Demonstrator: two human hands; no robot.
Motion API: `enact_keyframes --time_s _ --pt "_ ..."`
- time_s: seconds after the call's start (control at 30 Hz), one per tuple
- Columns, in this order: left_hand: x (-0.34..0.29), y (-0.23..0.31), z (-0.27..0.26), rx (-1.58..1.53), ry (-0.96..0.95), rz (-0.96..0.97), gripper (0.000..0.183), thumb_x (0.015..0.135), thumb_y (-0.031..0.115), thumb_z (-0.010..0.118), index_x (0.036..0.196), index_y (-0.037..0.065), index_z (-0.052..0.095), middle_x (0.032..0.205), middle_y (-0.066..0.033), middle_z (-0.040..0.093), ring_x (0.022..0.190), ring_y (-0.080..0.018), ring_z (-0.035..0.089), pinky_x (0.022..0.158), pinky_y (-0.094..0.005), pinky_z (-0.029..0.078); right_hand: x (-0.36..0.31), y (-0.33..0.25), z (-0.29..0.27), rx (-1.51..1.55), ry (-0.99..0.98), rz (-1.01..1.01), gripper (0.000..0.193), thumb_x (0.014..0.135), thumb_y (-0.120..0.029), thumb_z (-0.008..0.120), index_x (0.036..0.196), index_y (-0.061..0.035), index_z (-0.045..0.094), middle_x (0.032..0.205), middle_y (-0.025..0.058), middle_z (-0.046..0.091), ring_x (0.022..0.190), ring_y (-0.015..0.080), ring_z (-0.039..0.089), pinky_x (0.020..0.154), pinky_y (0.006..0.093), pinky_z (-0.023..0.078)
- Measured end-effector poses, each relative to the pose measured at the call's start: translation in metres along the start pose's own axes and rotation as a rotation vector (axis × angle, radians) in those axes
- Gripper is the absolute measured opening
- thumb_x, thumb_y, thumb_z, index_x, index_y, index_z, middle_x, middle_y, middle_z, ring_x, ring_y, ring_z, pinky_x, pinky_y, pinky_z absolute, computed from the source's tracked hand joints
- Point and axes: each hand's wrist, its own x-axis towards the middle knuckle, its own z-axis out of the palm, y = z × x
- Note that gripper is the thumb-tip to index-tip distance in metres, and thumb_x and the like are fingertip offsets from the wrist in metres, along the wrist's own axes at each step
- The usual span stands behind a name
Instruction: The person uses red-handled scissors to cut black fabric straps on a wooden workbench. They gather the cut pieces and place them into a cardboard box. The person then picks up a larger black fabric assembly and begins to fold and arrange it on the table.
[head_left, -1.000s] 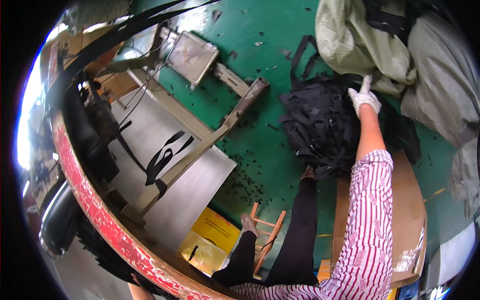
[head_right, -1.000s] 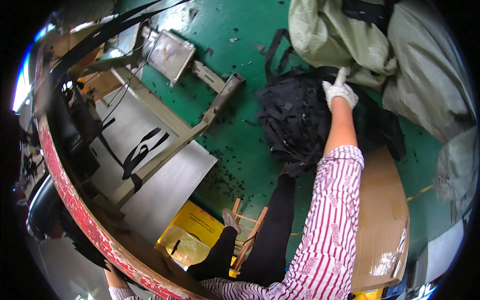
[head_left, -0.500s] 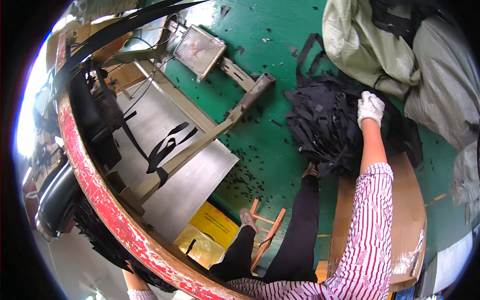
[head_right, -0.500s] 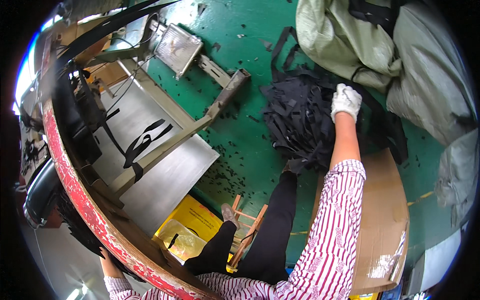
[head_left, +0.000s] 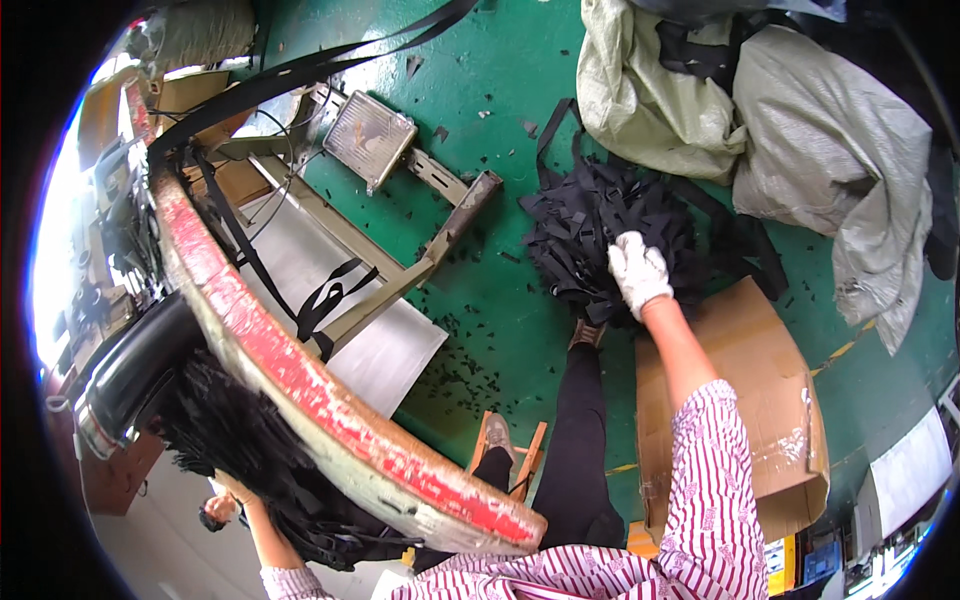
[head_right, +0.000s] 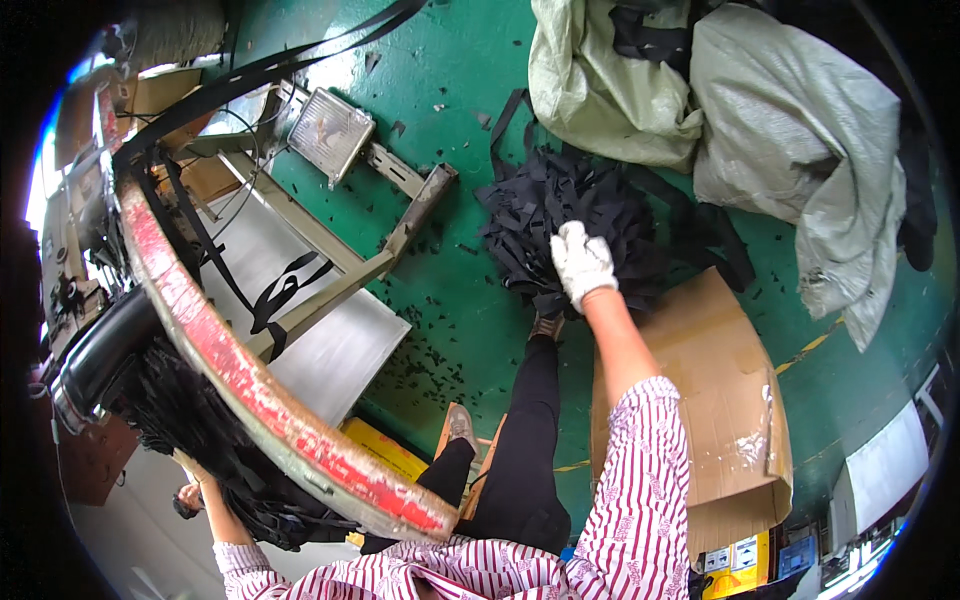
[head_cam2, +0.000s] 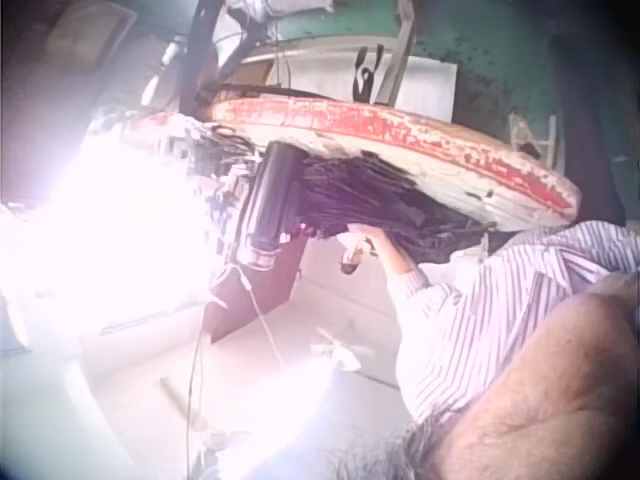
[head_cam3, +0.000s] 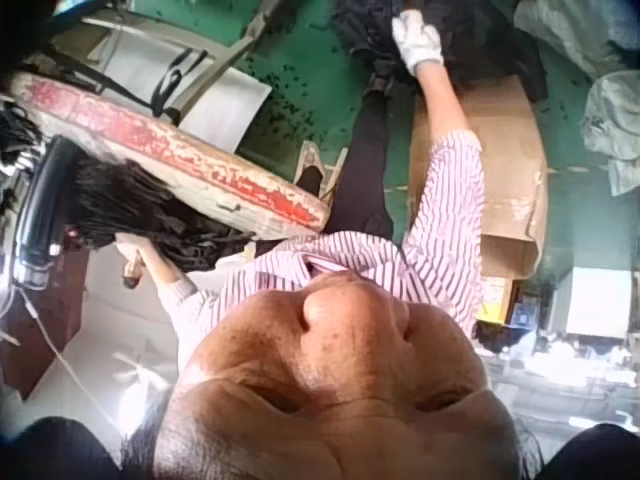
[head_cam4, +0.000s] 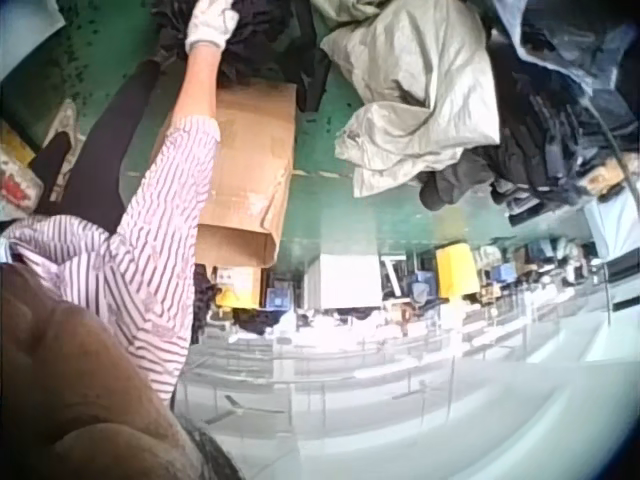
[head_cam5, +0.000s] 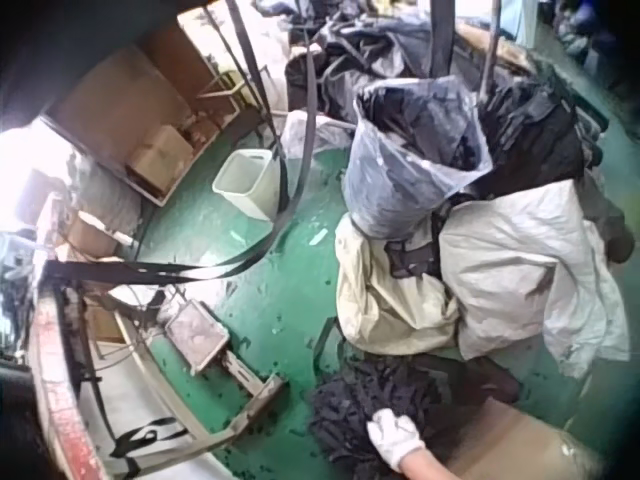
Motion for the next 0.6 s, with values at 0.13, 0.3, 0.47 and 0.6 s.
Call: enact_keyframes --time_s 0.13,0.3,0.47,0.6 --pt "0.042 0.066 0.036 -0.531 0.307 -0.542 0.041 0.09 0.021 0.052 0.115 -0.012 0.049 0.112 -0.027 0.056 0.1 -0.0359 0.053 0.091 -0.038 0.038 -0.054 -0.024 -0.007 0.502 0.119 0.238 0.026 0.086 -0.03 0.058 0.098 -0.0069 0.054 0.087 0.0129 0.063 0.079 0.0288 0.06 0.07 0.0399 0.048" --pt "0.078 0.134 -0.003 -0.687 0.362 -0.578 0.046 0.09 0.023 0.053 0.118 -0.013 0.047 0.117 -0.029 0.054 0.106 -0.0381 0.052 0.094 -0.0386 0.037 -0.126 -0.052 -0.041 1.023 -0.229 0.481 0.023 0.084 -0.025 0.063 0.092 -0.0048 0.056 0.067 0.0025 0.054 0.048 0.0118 0.049 0.043 0.0302 0.048" --pt "0.099 0.155 -0.005 -0.617 0.377 -0.59 0.046 0.082 0.018 0.065 0.11 -0.015 0.049 0.108 -0.0295 0.055 0.103 -0.0367 0.053 0.094 -0.038 0.039 -0.205 -0.079 -0.095 1.179 -0.311 0.578 0.021 0.085 -0.024 0.061 0.094 -0.0057 0.056 0.07 0.0031 0.05 0.049 0.0115 0.046 0.043 0.0325 0.051" --pt "0.116 0.168 0.001 -0.629 0.418 -0.479 0.037 0.085 0.023 0.063 0.105 -0.007 0.057 0.098 -0.0227 0.061 0.086 -0.0318 0.06 0.075 -0.0375 0.048 -0.25 -0.097 -0.138 1.425 -0.022 0.425 0.023 0.085 -0.024 0.062 0.097 -0.0053 0.057 0.073 0.0033 0.051 0.056 0.0129 0.05 0.045 0.0323 0.054"
